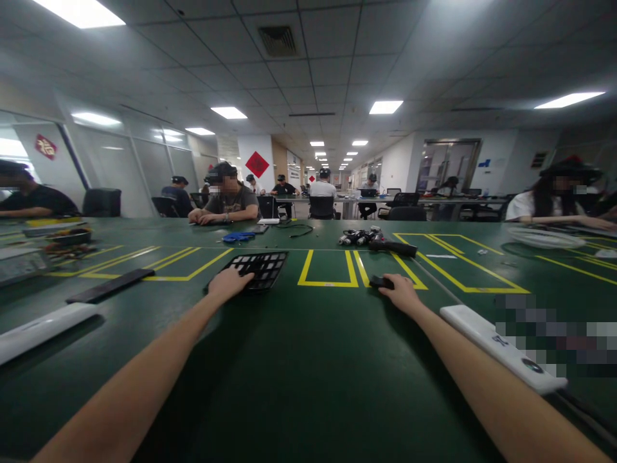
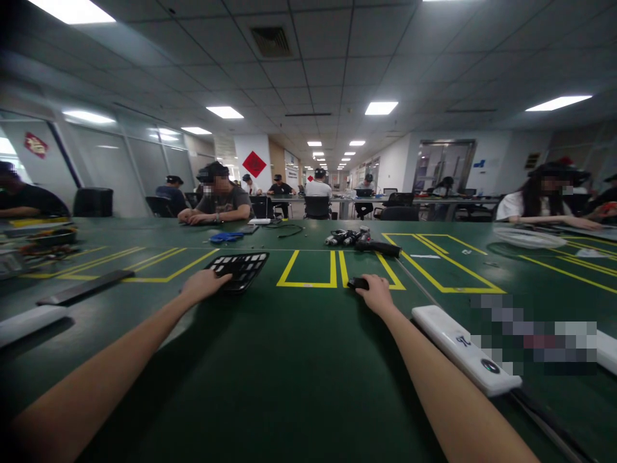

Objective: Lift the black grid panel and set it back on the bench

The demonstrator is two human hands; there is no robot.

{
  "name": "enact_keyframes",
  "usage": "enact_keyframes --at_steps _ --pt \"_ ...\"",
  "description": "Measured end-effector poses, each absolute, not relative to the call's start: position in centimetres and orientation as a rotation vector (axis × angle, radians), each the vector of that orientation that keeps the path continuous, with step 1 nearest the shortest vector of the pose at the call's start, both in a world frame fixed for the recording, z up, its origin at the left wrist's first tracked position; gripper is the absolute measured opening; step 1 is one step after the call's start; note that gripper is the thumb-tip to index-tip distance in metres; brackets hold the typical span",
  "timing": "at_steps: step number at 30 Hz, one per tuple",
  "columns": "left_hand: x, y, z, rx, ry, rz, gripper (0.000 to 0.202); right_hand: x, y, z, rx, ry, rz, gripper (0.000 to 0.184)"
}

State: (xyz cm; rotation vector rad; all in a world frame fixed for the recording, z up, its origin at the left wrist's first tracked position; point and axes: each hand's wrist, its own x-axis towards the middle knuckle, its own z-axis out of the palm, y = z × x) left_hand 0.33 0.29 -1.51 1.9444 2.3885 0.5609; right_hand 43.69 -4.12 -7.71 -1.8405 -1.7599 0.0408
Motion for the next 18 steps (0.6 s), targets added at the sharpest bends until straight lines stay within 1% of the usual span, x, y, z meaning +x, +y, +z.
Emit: enact_keyframes --at_steps 2,4,7,8,10,13,18 --pt "4.4 -0.6 -1.9 2.012 2.256 0.638 0.054 42.0 -4.3 -7.5 -1.754 -1.796 0.107 0.039" --pt "8.6 -1.9 -2.6 2.080 2.012 0.805 0.053 39.9 -4.7 -7.4 -1.604 -1.822 0.247 0.040" --pt "13.6 -4.3 -3.8 2.123 1.596 0.959 0.046 37.1 -5.4 -7.5 -1.135 -1.762 0.674 0.042" --pt "14.7 -5.1 -4.2 2.132 1.517 0.980 0.044 36.4 -5.6 -7.5 -0.988 -1.748 0.775 0.041" --pt "15.9 -6.4 -4.7 2.139 1.425 0.991 0.042 35.4 -6.2 -7.5 -0.819 -1.761 0.866 0.037" --pt "16.2 -7.5 -5.0 2.119 1.366 0.991 0.042 35.0 -7.2 -7.0 -0.825 -1.820 0.831 0.033" --pt "15.8 -7.5 -5.0 2.129 1.297 0.876 0.041 35.1 -7.8 -6.1 -0.721 -2.092 0.594 0.041"
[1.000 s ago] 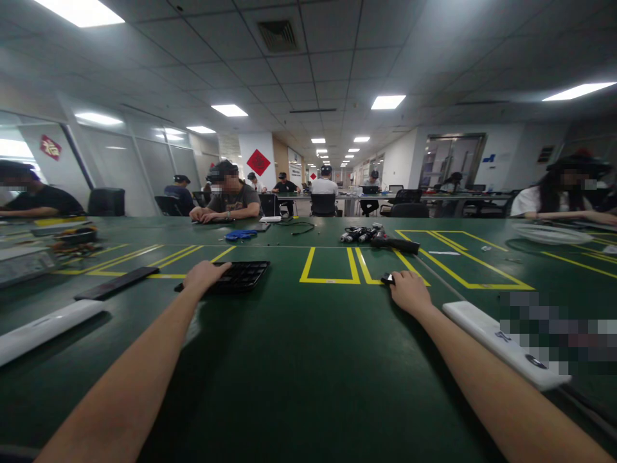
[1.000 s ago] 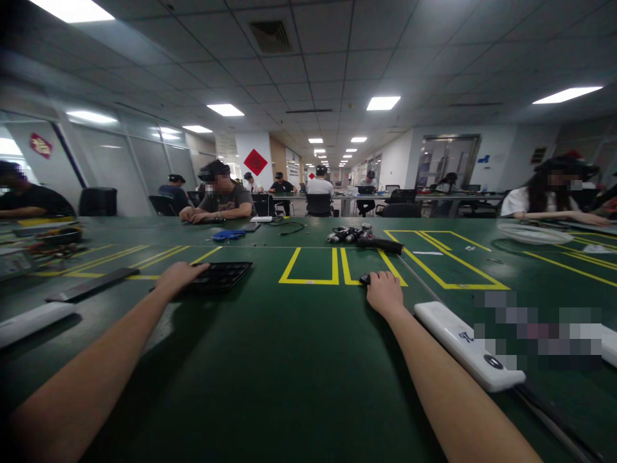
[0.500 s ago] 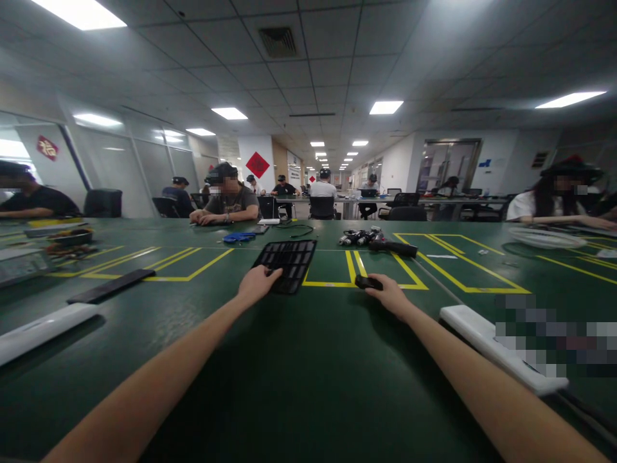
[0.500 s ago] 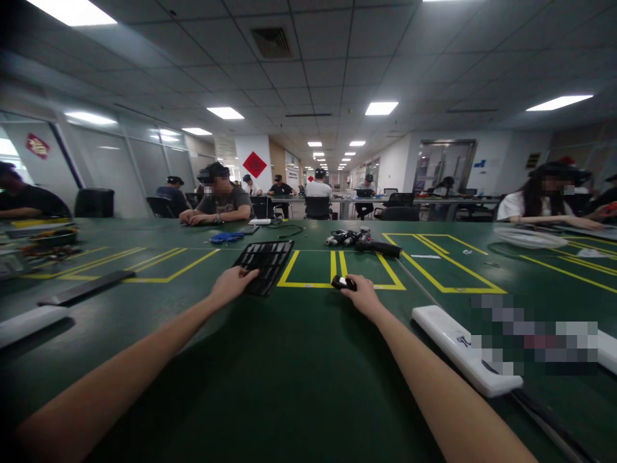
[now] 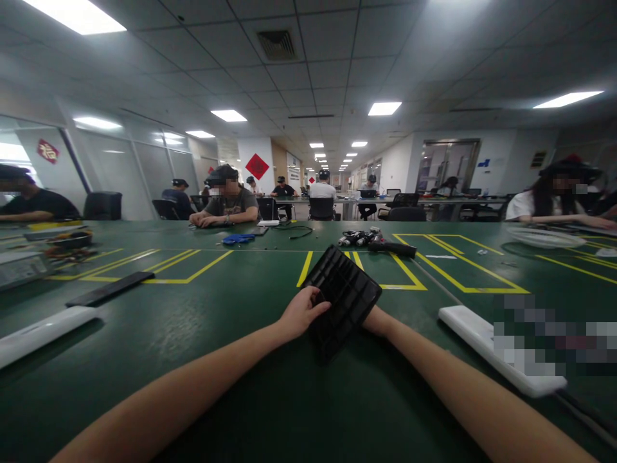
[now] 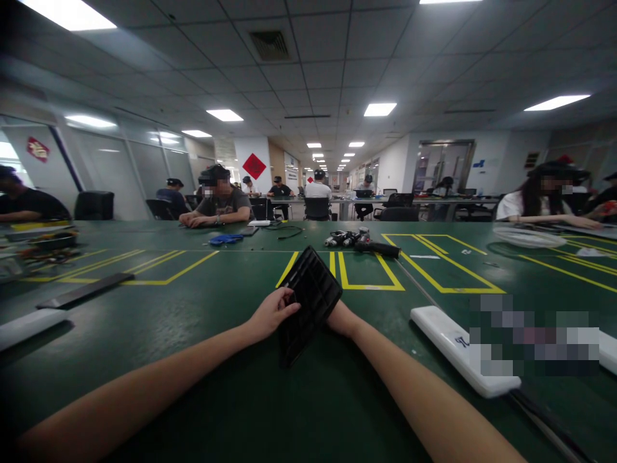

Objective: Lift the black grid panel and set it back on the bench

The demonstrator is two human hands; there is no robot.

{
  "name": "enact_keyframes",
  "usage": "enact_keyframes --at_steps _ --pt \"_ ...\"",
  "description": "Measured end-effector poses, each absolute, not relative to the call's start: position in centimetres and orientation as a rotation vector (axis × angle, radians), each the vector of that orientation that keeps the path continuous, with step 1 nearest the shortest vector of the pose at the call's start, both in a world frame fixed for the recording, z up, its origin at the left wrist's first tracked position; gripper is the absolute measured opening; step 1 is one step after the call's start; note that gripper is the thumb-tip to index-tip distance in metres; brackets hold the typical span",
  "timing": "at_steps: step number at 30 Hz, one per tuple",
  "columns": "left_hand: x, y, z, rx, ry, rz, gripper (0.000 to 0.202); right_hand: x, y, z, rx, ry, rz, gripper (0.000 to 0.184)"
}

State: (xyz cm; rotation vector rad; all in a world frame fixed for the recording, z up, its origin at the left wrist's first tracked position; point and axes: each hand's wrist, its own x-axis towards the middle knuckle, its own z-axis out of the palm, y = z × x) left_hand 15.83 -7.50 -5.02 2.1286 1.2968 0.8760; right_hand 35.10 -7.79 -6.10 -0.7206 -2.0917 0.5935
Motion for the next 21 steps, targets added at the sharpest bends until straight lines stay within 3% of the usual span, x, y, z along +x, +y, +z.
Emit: enact_keyframes --at_steps 5,10,14,18,21 --pt "15.4 -6.8 -4.9 2.015 1.232 0.959 0.036 34.6 -7.5 -6.2 -0.662 -2.222 0.439 0.045" --pt "13.5 -4.8 -4.6 1.137 1.467 1.336 0.011 34.5 -7.9 -6.2 -0.713 -2.219 0.391 0.051" --pt "11.9 -3.4 -4.2 0.928 1.497 1.333 0.019 34.9 -8.0 -6.3 -0.728 -2.228 0.393 0.053" --pt "11.8 -4.0 -3.7 0.953 1.381 1.213 0.009 34.9 -7.7 -6.5 -0.720 -2.218 0.388 0.052" --pt "12.2 -5.2 -3.3 1.078 1.318 1.096 0.021 34.6 -7.6 -6.6 -0.712 -2.226 0.384 0.051"
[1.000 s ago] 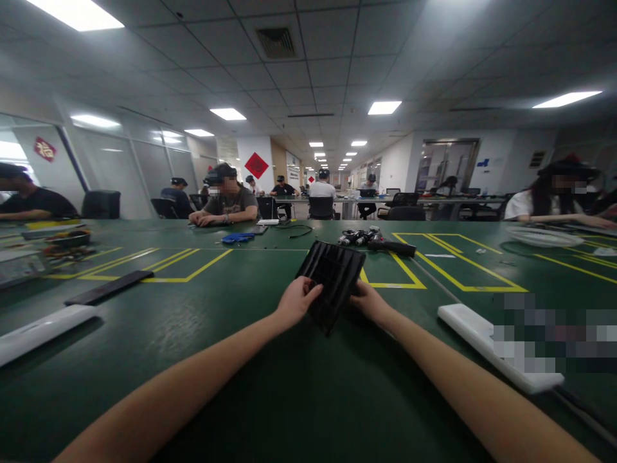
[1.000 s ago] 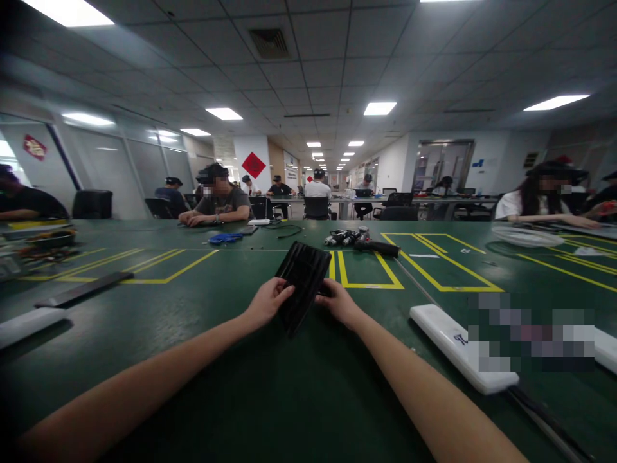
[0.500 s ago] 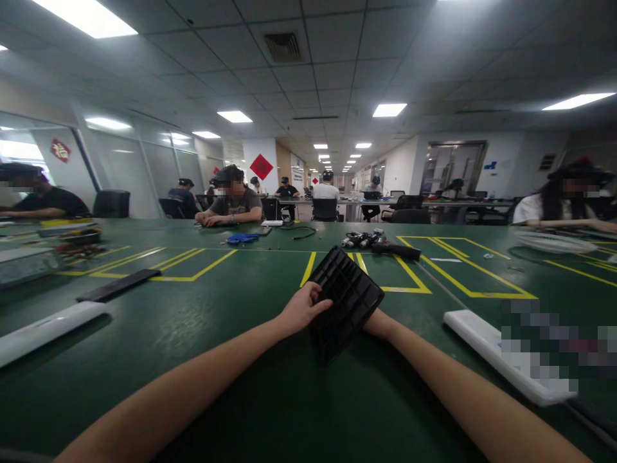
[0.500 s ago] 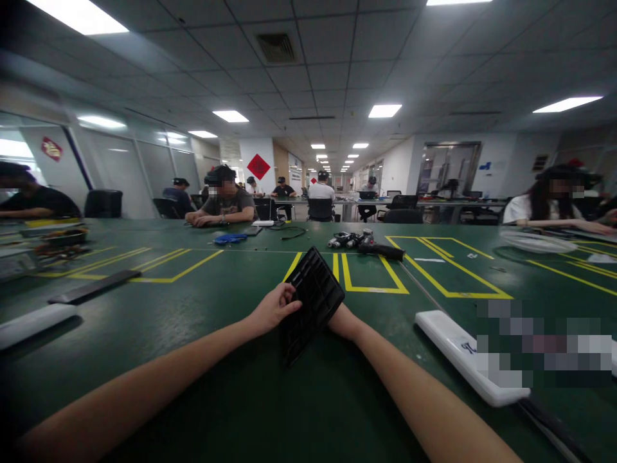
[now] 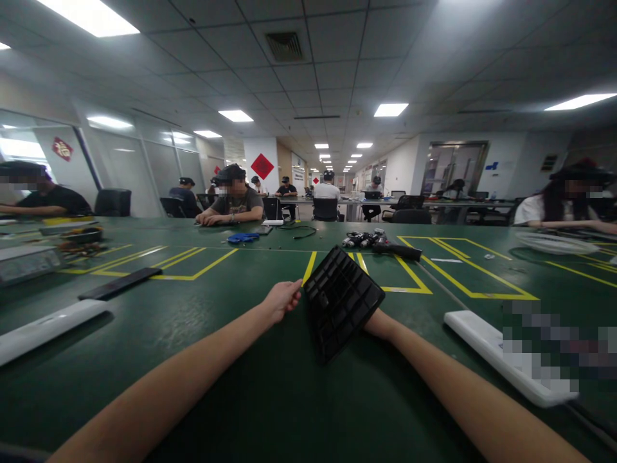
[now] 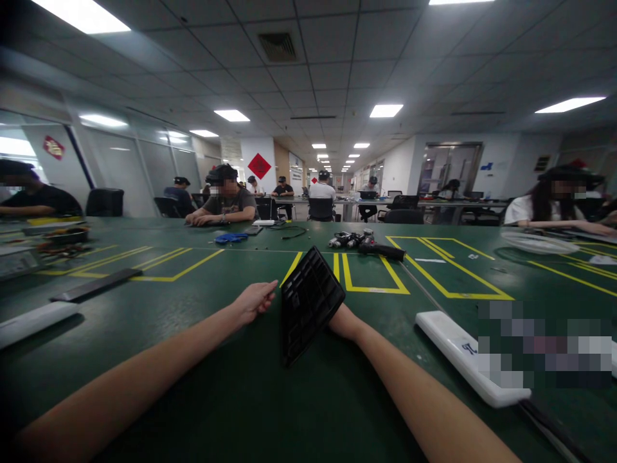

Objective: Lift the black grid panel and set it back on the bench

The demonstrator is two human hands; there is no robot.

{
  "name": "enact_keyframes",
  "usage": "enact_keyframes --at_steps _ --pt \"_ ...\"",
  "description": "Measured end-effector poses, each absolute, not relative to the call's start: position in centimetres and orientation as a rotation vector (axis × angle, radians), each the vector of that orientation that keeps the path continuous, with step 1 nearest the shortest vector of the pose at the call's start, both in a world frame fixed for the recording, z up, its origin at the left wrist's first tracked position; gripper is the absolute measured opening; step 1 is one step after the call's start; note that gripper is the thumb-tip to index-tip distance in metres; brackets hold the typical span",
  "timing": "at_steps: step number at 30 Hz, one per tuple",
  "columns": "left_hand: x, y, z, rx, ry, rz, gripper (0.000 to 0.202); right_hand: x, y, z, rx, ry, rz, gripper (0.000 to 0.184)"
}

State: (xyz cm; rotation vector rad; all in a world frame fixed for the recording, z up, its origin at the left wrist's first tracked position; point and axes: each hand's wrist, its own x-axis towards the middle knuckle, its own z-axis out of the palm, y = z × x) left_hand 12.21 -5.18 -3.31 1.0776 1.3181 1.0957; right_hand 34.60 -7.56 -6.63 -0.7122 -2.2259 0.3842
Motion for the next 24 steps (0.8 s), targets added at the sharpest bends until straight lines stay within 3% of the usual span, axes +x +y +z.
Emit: enact_keyframes --at_steps 3,8,16,24 --pt "12.3 -6.0 -2.9 1.292 1.225 0.968 0.029 34.4 -7.6 -6.4 -0.687 -2.260 0.383 0.050" --pt "12.5 -6.6 -2.6 1.570 1.062 0.789 0.021 34.4 -8.0 -5.9 -0.674 -2.257 0.404 0.048" --pt "13.7 -6.9 -3.5 2.221 1.145 0.793 0.005 34.2 -8.4 -5.9 -0.682 -2.127 0.572 0.050" --pt "13.2 -8.6 -2.2 3.003 0.996 0.561 0.020 34.2 -8.3 -6.1 -0.672 -2.099 0.598 0.053"
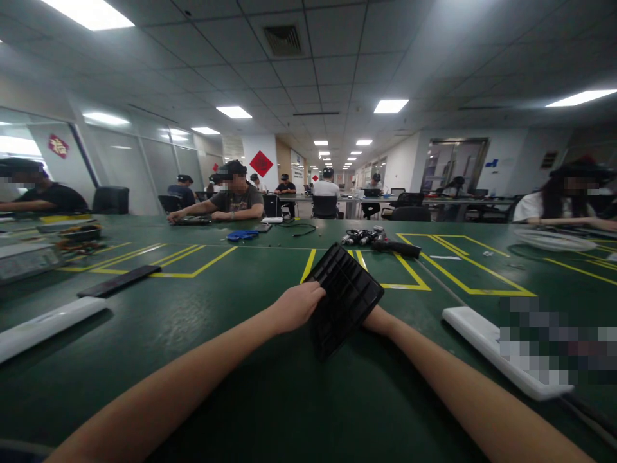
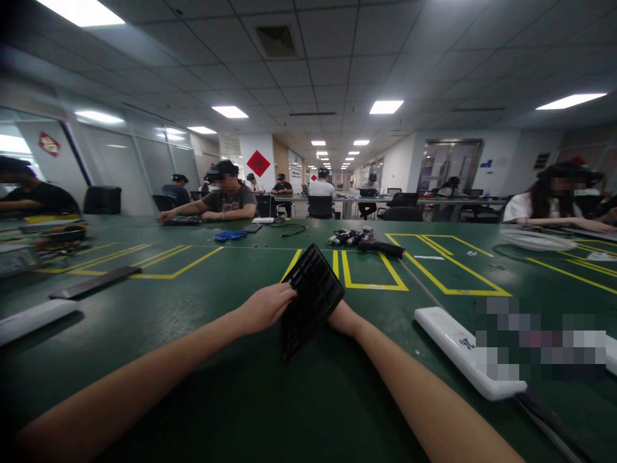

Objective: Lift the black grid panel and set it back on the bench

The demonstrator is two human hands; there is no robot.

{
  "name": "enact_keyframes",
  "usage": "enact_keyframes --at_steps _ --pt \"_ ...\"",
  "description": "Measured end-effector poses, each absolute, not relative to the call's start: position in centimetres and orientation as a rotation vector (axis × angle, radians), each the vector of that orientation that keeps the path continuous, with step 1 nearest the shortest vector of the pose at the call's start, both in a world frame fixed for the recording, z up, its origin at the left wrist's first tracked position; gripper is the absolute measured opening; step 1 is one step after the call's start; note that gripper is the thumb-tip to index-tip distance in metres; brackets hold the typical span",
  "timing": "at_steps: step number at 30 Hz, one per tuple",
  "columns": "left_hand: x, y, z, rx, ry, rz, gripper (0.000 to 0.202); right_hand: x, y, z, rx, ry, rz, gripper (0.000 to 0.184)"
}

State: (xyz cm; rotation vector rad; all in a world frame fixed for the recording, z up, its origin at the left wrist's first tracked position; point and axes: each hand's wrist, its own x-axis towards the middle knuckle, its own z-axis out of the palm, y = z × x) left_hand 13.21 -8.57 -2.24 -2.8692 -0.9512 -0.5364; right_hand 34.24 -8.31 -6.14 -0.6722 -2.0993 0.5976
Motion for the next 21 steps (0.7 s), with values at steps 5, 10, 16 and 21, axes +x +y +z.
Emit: enact_keyframes --at_steps 5,10,16,21 --pt "13.6 -7.9 -2.9 -2.963 -1.249 -0.885 0.015 34.1 -8.6 -5.7 -0.680 -2.111 0.608 0.049" --pt "14.0 -7.2 -3.4 -3.043 -1.549 -1.123 0.010 34.1 -8.7 -5.7 -0.692 -2.104 0.617 0.047" --pt "14.1 -7.5 -2.9 -3.076 -1.506 -1.235 0.011 34.2 -8.8 -5.7 -0.732 -2.142 0.564 0.048" --pt "14.2 -7.0 -3.1 -3.095 -1.716 -1.458 0.007 34.1 -8.9 -5.5 -0.728 -2.165 0.533 0.049"
